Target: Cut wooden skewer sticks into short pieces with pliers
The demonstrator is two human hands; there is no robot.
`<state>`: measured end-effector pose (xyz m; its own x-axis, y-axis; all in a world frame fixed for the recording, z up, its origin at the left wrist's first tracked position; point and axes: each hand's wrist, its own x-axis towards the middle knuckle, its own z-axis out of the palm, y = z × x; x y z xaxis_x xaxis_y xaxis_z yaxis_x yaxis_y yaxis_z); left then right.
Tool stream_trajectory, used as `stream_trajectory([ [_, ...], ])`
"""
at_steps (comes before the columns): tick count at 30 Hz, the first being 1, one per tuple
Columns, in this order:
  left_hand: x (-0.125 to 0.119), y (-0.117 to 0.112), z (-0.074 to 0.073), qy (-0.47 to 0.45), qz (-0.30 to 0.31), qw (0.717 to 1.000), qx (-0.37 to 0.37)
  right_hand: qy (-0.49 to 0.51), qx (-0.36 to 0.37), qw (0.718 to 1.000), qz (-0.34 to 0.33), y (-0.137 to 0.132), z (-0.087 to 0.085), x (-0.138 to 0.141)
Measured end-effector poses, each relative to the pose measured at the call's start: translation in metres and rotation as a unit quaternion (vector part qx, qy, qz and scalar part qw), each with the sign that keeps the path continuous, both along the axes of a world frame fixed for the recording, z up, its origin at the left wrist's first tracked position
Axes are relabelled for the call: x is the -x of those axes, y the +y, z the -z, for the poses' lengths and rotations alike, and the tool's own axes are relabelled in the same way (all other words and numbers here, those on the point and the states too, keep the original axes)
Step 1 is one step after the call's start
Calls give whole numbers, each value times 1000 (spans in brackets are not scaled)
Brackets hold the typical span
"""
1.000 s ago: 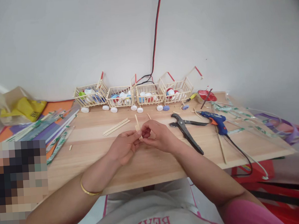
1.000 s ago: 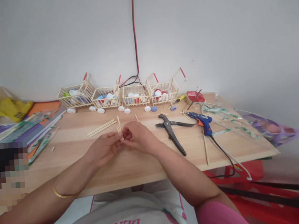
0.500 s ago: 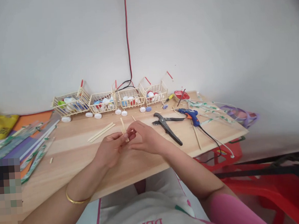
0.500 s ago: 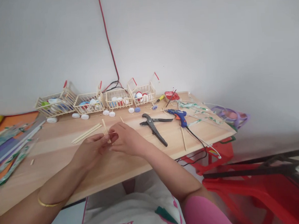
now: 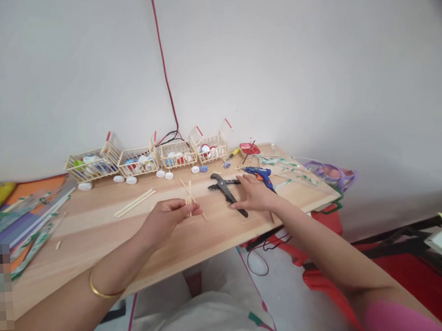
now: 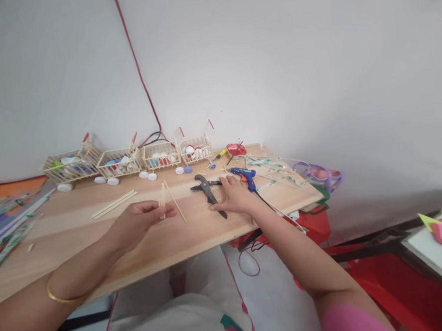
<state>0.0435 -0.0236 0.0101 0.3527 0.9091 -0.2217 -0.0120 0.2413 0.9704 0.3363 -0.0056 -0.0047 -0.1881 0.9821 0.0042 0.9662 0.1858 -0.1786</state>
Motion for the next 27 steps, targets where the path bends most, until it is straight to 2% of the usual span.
stream_trajectory([
  [4, -18, 3, 2, 7, -2, 999, -40, -63, 18, 998, 25, 8, 0, 17],
  [7, -20, 7, 6, 79, -15, 988, -130, -66, 6, 997, 48, 5, 0, 27],
  [9, -18, 9, 8, 127, -38, 970, -205, -9, 2, 999, 50, -2, 0, 28],
  [11, -15, 10, 8, 144, -70, 950, -267, 108, 20, 993, 32, -12, -1, 28],
  [13, -11, 9, 7, 142, -96, 937, -304, 265, 66, 962, -3, -27, -3, 29],
  [15, -9, 8, 6, 131, -112, 933, -316, 412, 118, 902, -47, -44, -4, 33],
  [17, -7, 7, 5, 118, -113, 940, -298, 488, 147, 857, -77, -59, -5, 41],
  [18, -6, 8, 5, 107, -109, 949, -275, 491, 155, 854, -79, -64, -7, 47],
  [21, -5, 10, 7, 28, -93, 983, -156, 435, 131, 890, -39, -67, -13, 62],
  [23, -4, 12, 8, -30, -94, 991, -92, 369, 96, 924, -21, -61, -20, 67],
  [25, -2, 13, 8, -43, -92, 991, -87, 298, 63, 952, -28, -51, -28, 69],
  [27, 1, 13, 6, -14, -84, 987, -138, 228, 38, 972, -42, -43, -36, 69],
])
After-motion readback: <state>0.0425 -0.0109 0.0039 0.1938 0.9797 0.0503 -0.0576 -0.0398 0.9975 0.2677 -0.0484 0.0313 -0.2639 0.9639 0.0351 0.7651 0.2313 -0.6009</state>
